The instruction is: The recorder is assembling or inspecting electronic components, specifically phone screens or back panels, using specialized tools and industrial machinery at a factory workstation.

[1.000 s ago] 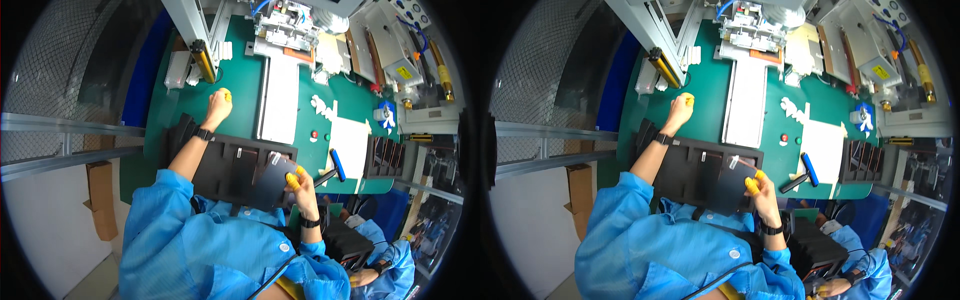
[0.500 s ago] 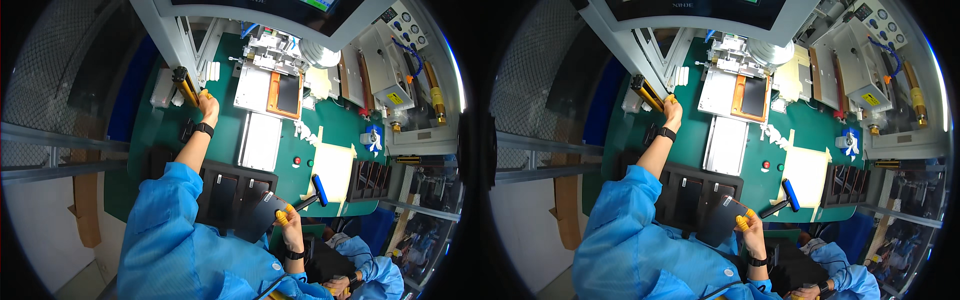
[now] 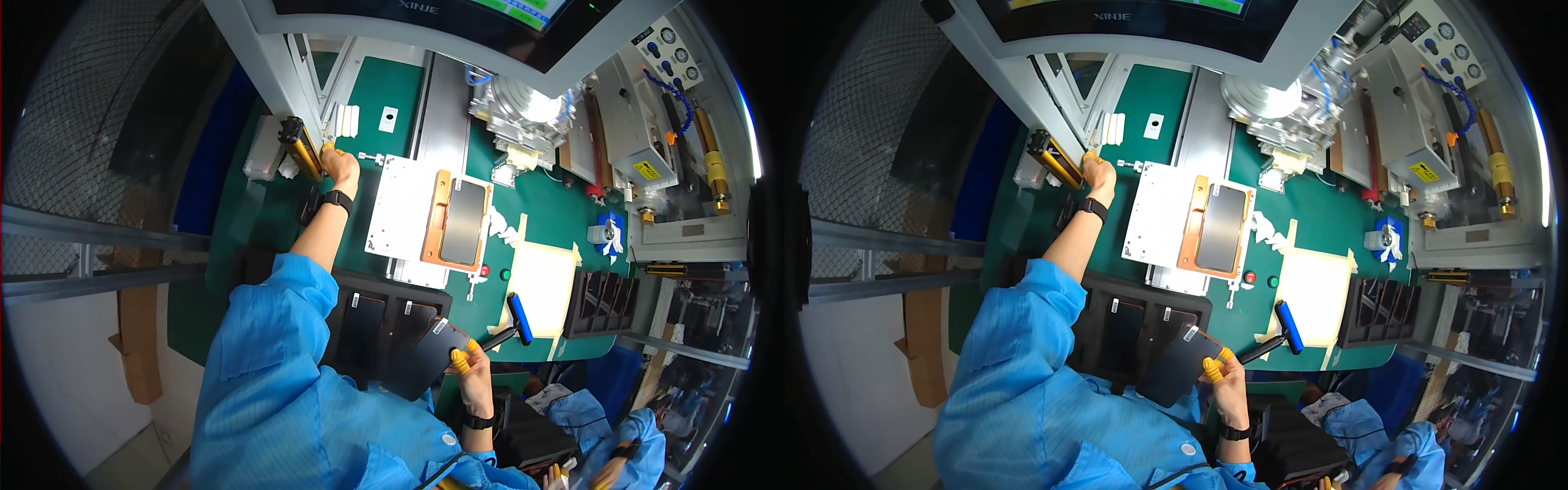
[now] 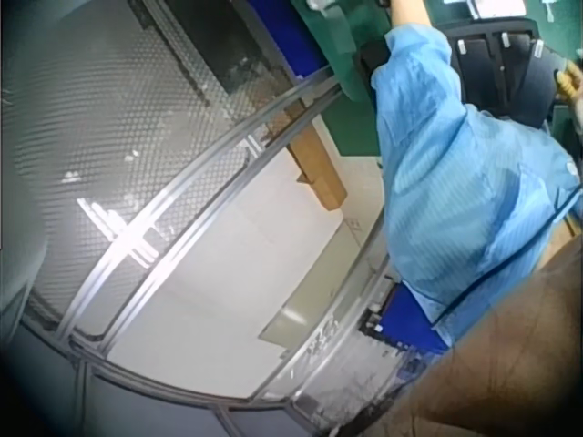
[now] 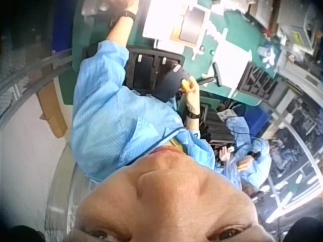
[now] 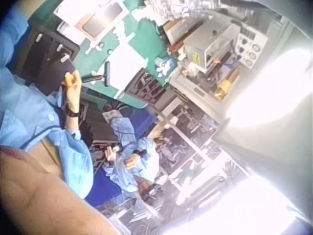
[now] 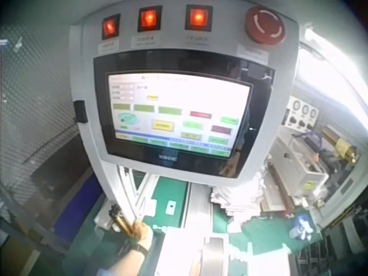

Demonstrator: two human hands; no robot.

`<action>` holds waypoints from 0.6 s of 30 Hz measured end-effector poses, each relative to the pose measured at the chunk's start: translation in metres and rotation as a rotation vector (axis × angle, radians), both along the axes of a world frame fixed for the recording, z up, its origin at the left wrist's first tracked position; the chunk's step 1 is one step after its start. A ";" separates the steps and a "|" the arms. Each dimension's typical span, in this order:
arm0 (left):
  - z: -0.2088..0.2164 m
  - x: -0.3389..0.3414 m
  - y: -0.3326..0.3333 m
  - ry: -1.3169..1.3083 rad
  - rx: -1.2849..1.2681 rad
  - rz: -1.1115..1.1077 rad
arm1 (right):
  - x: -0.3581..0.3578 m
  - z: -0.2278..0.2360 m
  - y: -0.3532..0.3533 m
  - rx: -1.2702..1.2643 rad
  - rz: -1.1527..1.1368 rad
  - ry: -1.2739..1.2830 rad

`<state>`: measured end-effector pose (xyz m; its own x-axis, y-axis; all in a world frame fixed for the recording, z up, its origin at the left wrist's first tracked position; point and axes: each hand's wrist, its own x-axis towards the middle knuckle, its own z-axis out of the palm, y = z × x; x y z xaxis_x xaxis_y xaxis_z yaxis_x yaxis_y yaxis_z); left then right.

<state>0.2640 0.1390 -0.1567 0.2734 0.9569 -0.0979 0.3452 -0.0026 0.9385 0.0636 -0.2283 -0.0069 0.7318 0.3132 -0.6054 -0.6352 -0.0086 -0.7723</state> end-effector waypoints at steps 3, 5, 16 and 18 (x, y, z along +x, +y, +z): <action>-0.016 0.013 0.017 0.102 -0.095 0.052 | -0.001 -0.005 -0.003 0.008 -0.015 -0.017; -0.028 0.028 0.031 -0.012 -0.225 0.171 | -0.002 -0.009 -0.004 0.013 -0.003 -0.021; 0.020 0.021 0.031 -1.047 -1.112 0.195 | -0.006 -0.008 0.000 -0.114 0.033 0.015; 0.060 0.008 -0.012 -0.666 -0.883 -0.076 | -0.002 -0.006 0.001 -0.112 -0.011 0.018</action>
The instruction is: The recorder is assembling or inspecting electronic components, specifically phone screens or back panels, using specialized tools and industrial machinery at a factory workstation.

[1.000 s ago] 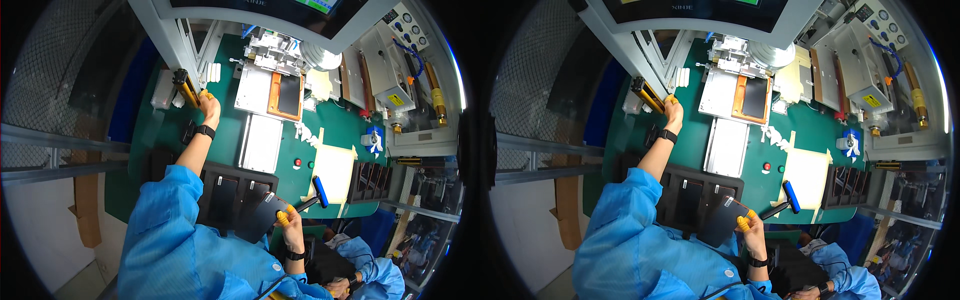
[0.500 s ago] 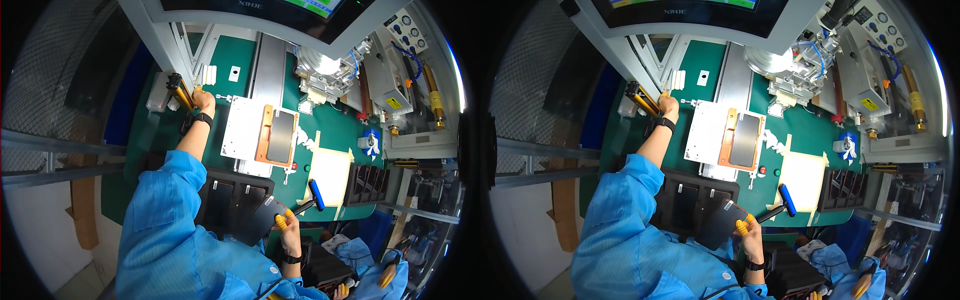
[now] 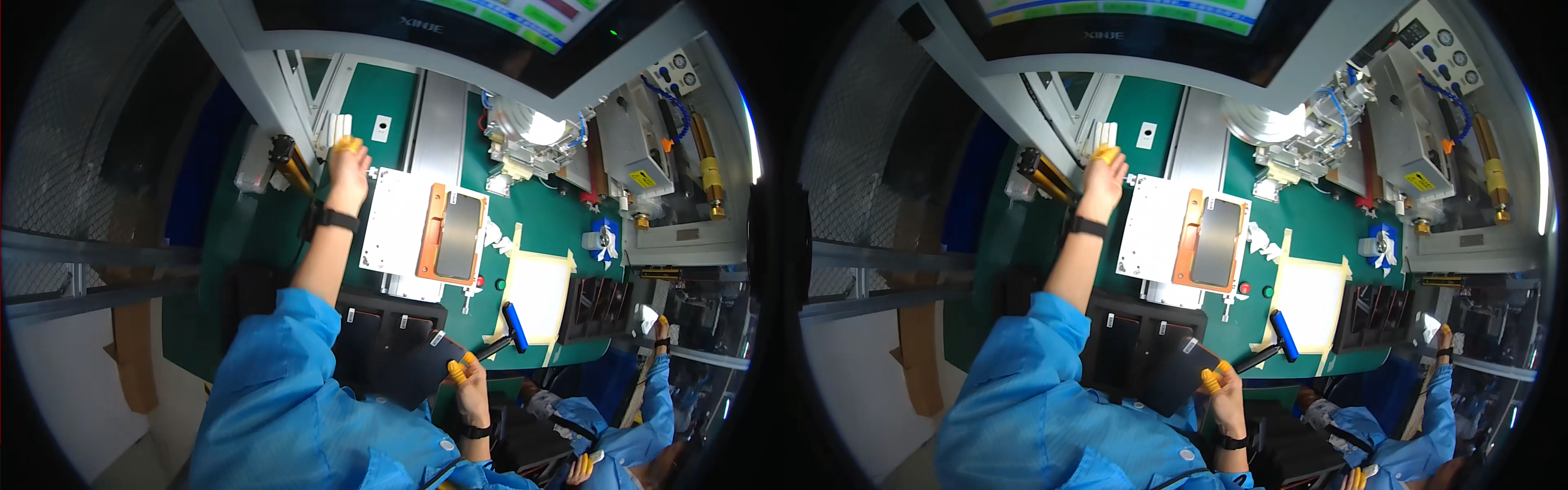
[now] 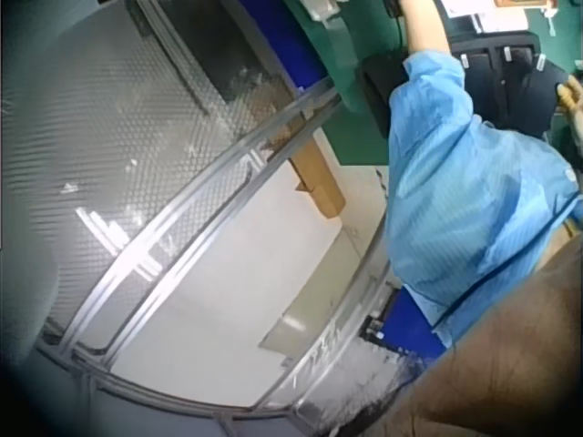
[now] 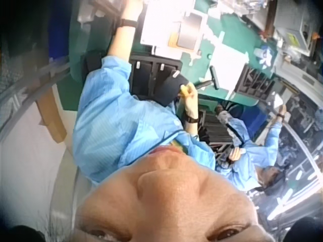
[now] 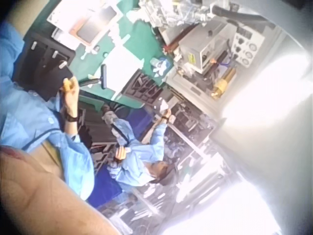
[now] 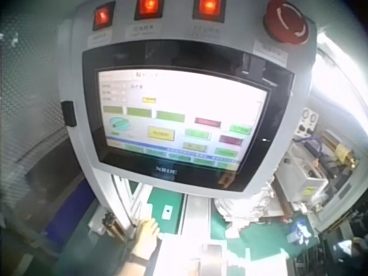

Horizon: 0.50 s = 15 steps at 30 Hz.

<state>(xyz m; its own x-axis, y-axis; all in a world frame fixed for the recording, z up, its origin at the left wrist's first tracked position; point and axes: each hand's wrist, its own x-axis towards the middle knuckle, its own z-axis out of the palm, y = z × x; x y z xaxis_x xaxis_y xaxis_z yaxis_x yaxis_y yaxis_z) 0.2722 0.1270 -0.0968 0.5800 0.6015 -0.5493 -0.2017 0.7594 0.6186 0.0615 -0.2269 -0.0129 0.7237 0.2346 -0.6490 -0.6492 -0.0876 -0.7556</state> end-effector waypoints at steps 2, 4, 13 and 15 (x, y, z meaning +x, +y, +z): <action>0.028 -0.033 -0.036 -0.058 0.232 -0.213 | 0.007 -0.004 -0.005 -0.038 0.030 -0.060; 0.052 -0.084 -0.066 -0.107 0.365 -0.319 | 0.018 0.002 0.004 -0.028 -0.006 -0.077; 0.098 -0.268 -0.112 -0.376 -0.554 -0.791 | 0.053 0.036 0.104 0.128 0.408 -0.217; 0.100 -0.282 -0.096 -0.331 -0.510 -0.791 | 0.056 0.036 0.129 0.078 0.594 -0.336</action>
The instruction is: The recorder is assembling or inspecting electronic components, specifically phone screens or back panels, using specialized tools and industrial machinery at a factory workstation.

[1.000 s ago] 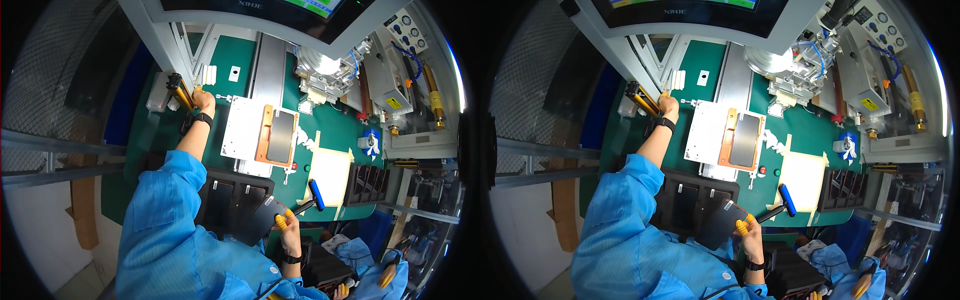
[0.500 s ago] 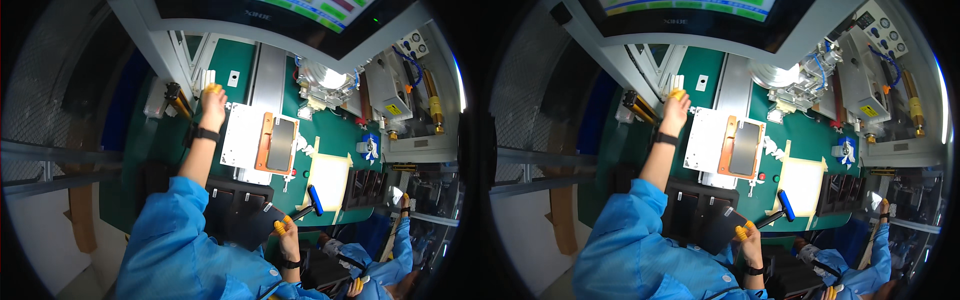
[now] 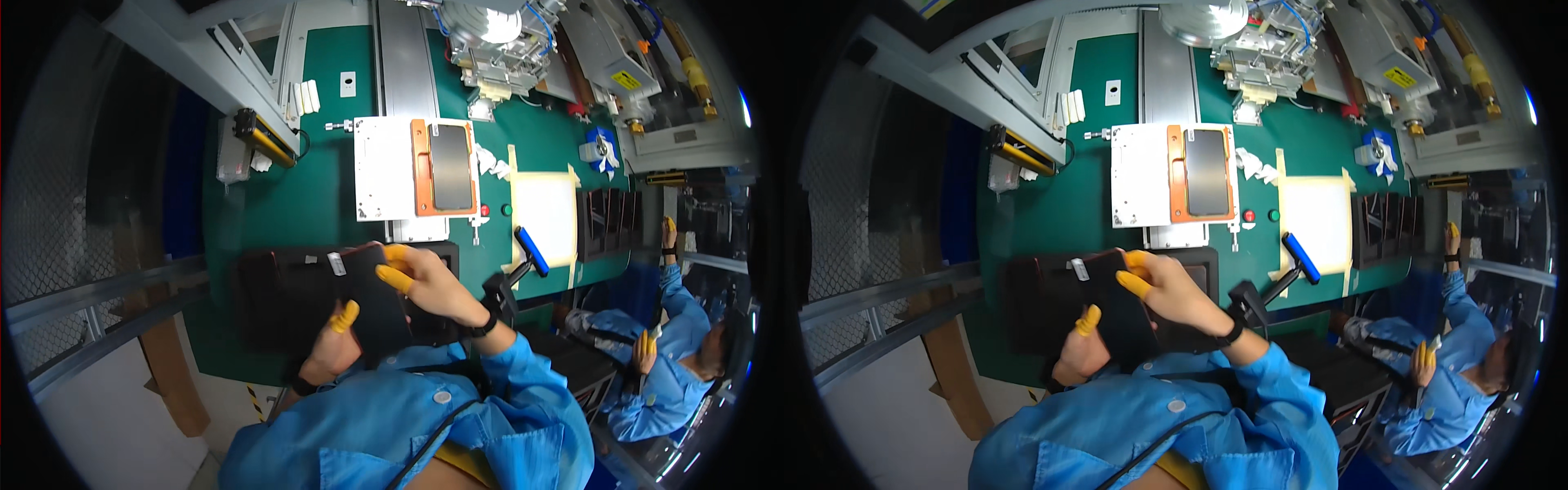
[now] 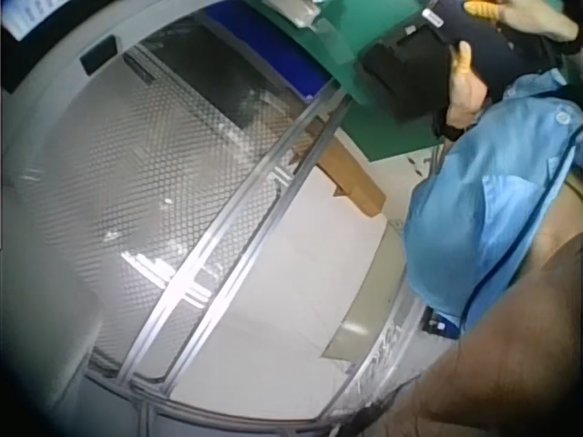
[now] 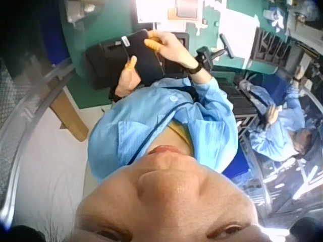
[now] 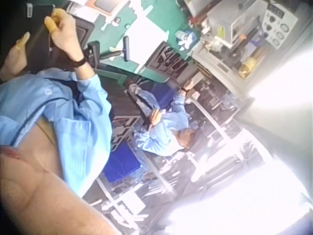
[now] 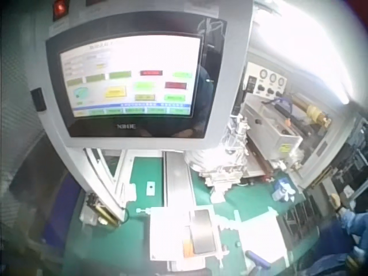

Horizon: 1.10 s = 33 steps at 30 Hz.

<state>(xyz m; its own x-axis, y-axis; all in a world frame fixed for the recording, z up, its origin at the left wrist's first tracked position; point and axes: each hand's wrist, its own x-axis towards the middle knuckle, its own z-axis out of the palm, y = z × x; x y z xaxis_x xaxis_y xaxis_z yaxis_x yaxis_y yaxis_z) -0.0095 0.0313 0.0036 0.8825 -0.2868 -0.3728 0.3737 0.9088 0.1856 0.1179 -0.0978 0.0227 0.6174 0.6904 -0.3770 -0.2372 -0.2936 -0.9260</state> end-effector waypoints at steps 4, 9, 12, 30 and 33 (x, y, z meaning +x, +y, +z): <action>0.007 -0.041 0.029 0.020 0.102 0.269 | 0.028 -0.008 0.059 -0.002 -0.061 -0.460; 0.001 -0.115 0.058 0.086 0.134 0.518 | 0.099 -0.037 0.137 0.077 -0.450 -0.331; 0.002 -0.154 0.065 0.104 0.200 0.721 | 0.126 -0.082 0.173 0.037 -0.537 -0.115; 0.002 -0.257 0.059 0.678 0.311 1.214 | 0.203 -0.233 0.299 -0.011 -0.584 0.381; -0.004 -0.244 0.073 0.683 0.286 1.134 | 0.227 -0.263 0.286 -0.081 -0.600 0.171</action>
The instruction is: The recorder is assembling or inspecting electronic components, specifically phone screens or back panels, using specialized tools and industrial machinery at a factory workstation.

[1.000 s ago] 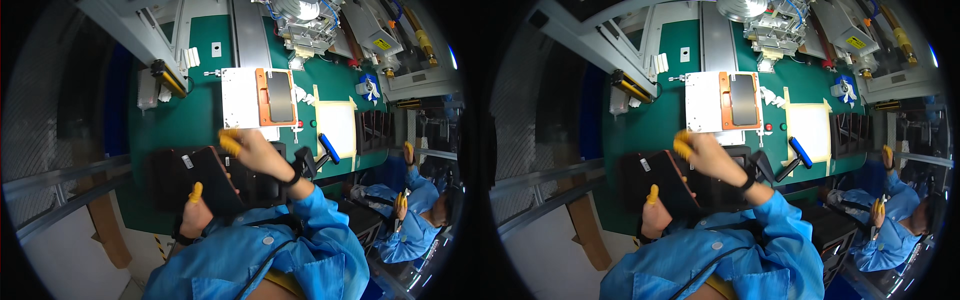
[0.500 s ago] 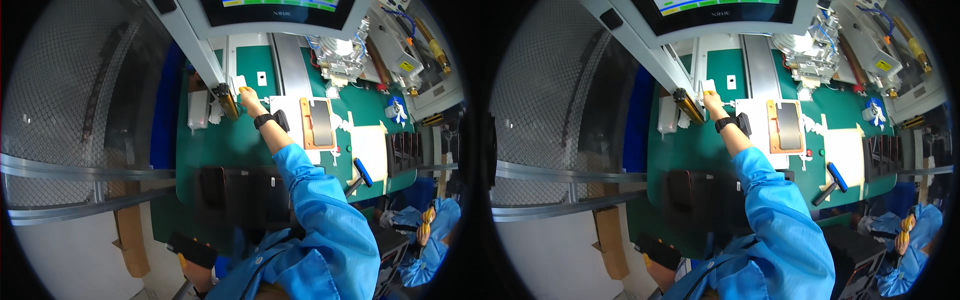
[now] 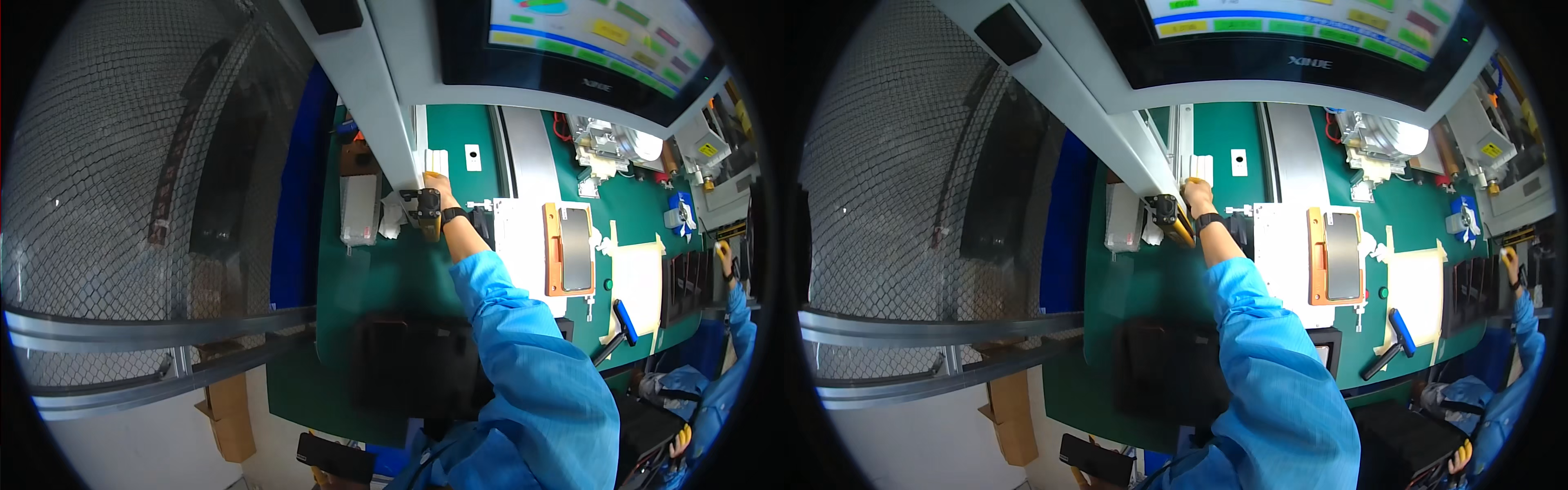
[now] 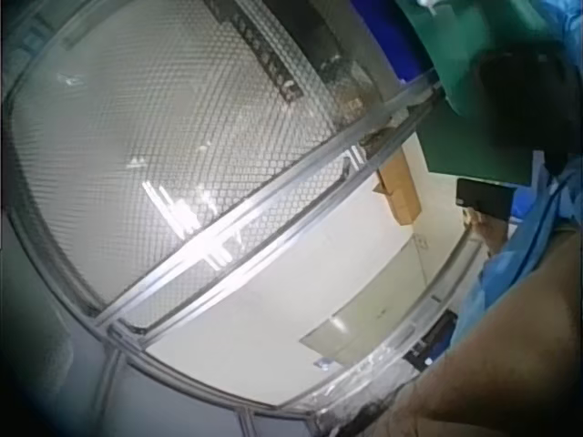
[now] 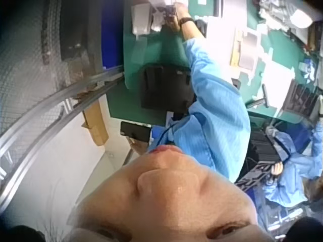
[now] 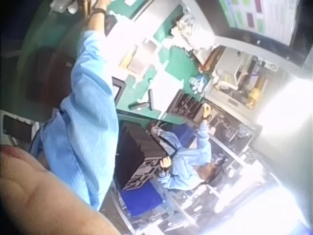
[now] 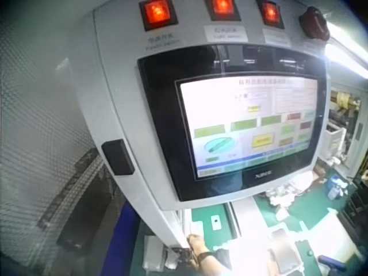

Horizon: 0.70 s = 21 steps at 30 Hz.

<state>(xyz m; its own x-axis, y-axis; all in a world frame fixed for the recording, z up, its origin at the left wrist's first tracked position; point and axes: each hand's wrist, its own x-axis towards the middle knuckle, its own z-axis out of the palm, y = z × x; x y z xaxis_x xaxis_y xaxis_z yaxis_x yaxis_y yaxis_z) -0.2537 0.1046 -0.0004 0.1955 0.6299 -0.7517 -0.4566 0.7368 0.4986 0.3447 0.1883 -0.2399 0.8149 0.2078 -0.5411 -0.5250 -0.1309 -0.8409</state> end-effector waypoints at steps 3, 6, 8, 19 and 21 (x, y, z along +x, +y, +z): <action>-0.001 0.000 0.005 0.021 -0.022 0.000 | -0.026 0.023 0.012 -0.255 0.003 -0.195; -0.003 0.004 0.010 0.026 -0.041 -0.024 | -0.028 0.028 0.013 -0.270 -0.027 -0.165; -0.002 0.005 0.011 0.026 -0.045 -0.036 | -0.034 0.043 0.013 -0.366 -0.007 -0.165; 0.002 0.016 0.017 -0.029 -0.037 -0.202 | -0.011 0.018 -0.003 -0.226 -0.329 -0.343; 0.003 0.016 0.020 -0.041 -0.010 -0.237 | -0.028 0.048 0.005 -0.240 -0.274 -0.289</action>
<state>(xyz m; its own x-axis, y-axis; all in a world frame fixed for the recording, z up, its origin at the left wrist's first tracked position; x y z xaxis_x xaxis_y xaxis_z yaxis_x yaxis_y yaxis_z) -0.2373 0.1247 0.0026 0.3670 0.5553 -0.7463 -0.2902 0.8306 0.4753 0.3171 0.1931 -0.1915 0.9468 -0.1399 -0.2899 -0.3158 -0.2286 -0.9209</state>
